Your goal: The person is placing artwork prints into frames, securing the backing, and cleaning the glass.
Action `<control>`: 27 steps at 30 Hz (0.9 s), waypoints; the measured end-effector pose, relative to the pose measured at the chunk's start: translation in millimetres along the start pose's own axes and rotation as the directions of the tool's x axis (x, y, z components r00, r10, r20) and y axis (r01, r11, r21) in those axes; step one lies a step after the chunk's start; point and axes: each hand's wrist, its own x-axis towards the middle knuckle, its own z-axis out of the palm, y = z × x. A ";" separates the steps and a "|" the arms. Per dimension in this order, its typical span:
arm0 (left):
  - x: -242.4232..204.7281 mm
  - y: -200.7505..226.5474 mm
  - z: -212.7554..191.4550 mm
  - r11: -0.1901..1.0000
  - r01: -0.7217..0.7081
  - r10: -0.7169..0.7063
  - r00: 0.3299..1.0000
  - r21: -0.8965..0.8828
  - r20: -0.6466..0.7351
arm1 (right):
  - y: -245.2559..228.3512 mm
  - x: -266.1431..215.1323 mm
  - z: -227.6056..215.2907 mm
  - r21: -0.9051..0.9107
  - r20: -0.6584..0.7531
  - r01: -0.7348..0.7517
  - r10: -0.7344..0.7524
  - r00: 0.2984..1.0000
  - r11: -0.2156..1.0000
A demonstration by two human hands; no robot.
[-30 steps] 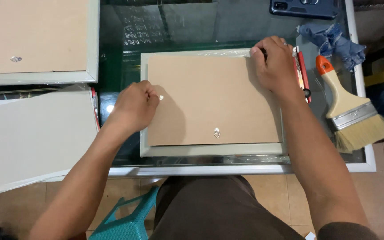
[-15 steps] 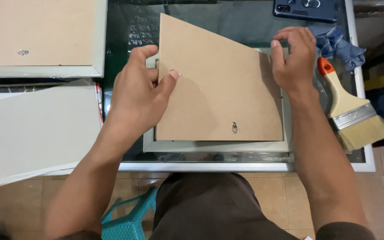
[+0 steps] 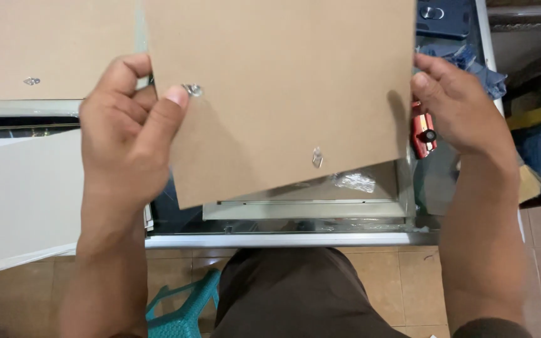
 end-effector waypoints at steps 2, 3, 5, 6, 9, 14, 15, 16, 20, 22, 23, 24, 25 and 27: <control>11.3 -5.1 -6.5 0.995 -0.031 0.029 0.999 -0.097 -0.022 | 2.5 3.1 -5.2 0.091 0.082 -0.058 0.051 0.995 0.994; 20.1 -8.7 -8.3 0.982 -0.178 0.177 0.984 -0.064 -0.018 | 8.0 5.9 -10.1 0.104 -0.055 0.013 -0.007 0.998 0.994; 41.1 -13.3 -9.6 0.947 -0.320 0.320 0.947 -0.033 -0.016 | 7.6 17.9 -23.8 0.105 -0.188 0.086 -0.065 0.980 0.991; 53.3 -14.2 -8.8 0.917 -0.394 0.396 0.918 0.059 -0.023 | 1.7 27.0 -32.6 -0.025 -0.148 0.308 -0.308 0.940 0.951; 87.2 -39.9 -16.8 0.868 -0.470 0.480 0.877 0.162 -0.027 | -3.2 54.4 -35.9 -0.179 -0.099 0.481 -0.502 0.859 0.859; 142.3 -94.3 -10.5 0.839 -0.508 0.524 0.851 0.194 -0.036 | 3.5 91.6 -12.9 -0.315 -0.216 0.321 -0.397 0.892 0.893; 152.9 -105.8 -6.6 0.831 -0.517 0.534 0.844 0.205 -0.038 | 4.6 96.2 -5.6 -0.356 -0.263 0.251 -0.354 0.897 0.900; 163.7 -117.1 -2.4 0.823 -0.525 0.545 0.837 0.215 -0.040 | 5.8 100.8 1.4 -0.392 -0.312 0.179 -0.314 0.897 0.902; 175.1 -154.0 5.6 0.799 -0.551 0.577 0.815 0.242 -0.050 | 20.8 116.3 17.6 -0.259 -0.259 0.222 -0.289 0.922 0.940; 170.2 -169.1 5.9 0.810 -0.521 0.544 0.839 0.271 -0.014 | 57.3 127.4 16.5 -0.329 -0.173 0.299 -0.368 0.913 0.896; 169.6 -174.0 7.5 0.809 -0.521 0.545 0.838 0.272 -0.015 | 62.3 129.9 19.6 -0.329 -0.173 0.300 -0.370 0.913 0.895; 168.7 -178.6 9.2 0.842 -0.455 0.483 0.875 0.290 -0.033 | 67.1 132.0 22.6 -0.336 -0.205 0.249 -0.329 0.922 0.908; 168.7 -182.6 10.9 0.870 -0.387 0.421 0.905 0.306 -0.052 | 71.0 134.8 24.9 -0.342 -0.238 0.199 -0.290 0.927 0.918; 168.3 -186.5 15.0 0.881 -0.282 0.329 0.942 0.381 -0.064 | 57.4 129.8 34.4 -0.354 -0.262 0.129 -0.231 0.937 0.926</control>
